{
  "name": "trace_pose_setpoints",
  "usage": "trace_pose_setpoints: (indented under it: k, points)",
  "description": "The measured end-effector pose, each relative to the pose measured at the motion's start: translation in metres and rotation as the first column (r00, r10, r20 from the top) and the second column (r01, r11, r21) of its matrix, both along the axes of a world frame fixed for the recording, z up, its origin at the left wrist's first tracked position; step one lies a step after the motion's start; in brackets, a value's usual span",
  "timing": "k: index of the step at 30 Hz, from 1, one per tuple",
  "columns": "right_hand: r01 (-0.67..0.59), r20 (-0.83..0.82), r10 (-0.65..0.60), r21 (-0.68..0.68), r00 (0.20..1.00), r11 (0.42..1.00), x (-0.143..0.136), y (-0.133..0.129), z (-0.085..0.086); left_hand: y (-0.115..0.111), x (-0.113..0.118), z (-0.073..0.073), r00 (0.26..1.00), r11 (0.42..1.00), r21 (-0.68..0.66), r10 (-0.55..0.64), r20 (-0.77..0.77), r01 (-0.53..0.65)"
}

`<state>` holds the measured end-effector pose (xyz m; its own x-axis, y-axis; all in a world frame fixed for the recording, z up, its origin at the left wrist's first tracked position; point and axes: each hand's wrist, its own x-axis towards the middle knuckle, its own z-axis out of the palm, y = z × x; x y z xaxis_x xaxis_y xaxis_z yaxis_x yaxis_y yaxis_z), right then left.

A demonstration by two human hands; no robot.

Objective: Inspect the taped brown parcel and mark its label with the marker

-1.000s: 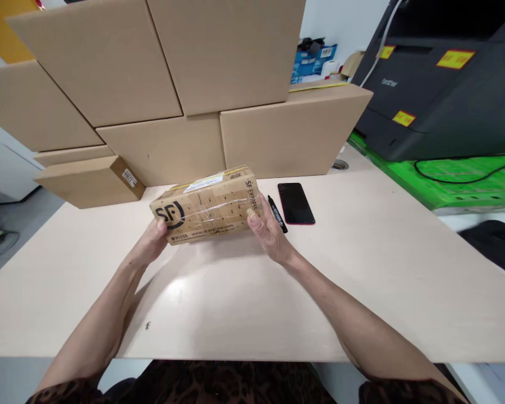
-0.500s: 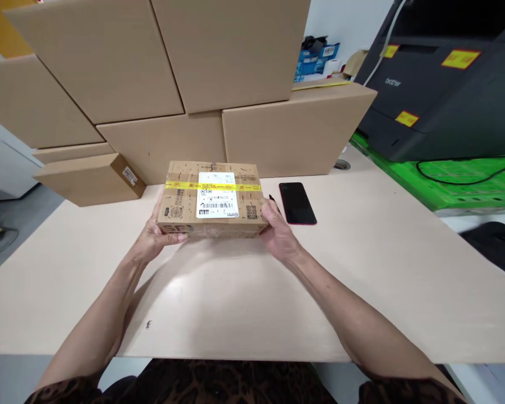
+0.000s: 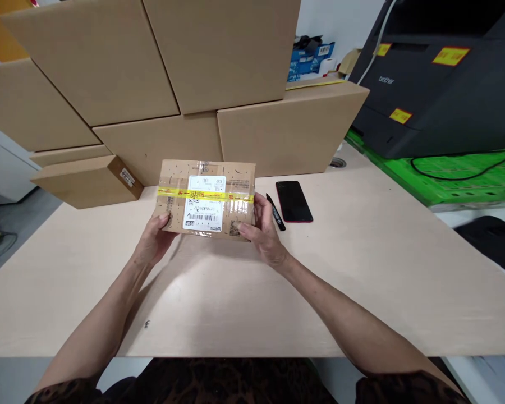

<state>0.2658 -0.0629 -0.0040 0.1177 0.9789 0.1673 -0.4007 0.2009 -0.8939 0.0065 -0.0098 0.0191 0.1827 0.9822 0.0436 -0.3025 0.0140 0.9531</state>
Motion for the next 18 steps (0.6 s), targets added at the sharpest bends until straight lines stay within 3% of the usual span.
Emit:
trace_pose_setpoints:
  k: [4, 9, 14, 15, 18]
  points:
    - [-0.105, -0.095, 0.096, -0.089, 0.991, 0.991, 0.011, 0.005, 0.002, 0.001, -0.003, 0.001, 0.999, 0.999, 0.036, 0.035, 0.017, -0.035]
    - [-0.121, -0.142, 0.084, -0.273, 0.986, 0.954, 0.018, 0.012, 0.004, 0.008, -0.009, -0.001, 0.998, 0.998, 0.018, 0.061, 0.014, -0.061]
    - [-0.119, -0.232, 0.058, -0.260, 0.971, 0.958, 0.006, 0.007, 0.006, 0.006, 0.000, -0.003, 0.937, 0.968, -0.039, 0.248, 0.246, -0.246]
    - [-0.107, -0.249, 0.045, -0.240, 0.967, 0.965, 0.002, 0.005, 0.006, 0.001, 0.005, -0.004, 0.936, 0.974, -0.063, 0.225, 0.271, -0.216]
    - [-0.079, -0.261, 0.030, -0.177, 0.965, 0.981, -0.006, -0.001, 0.004, -0.016, 0.024, -0.005, 0.970, 0.987, -0.161, 0.022, 0.242, 0.018]
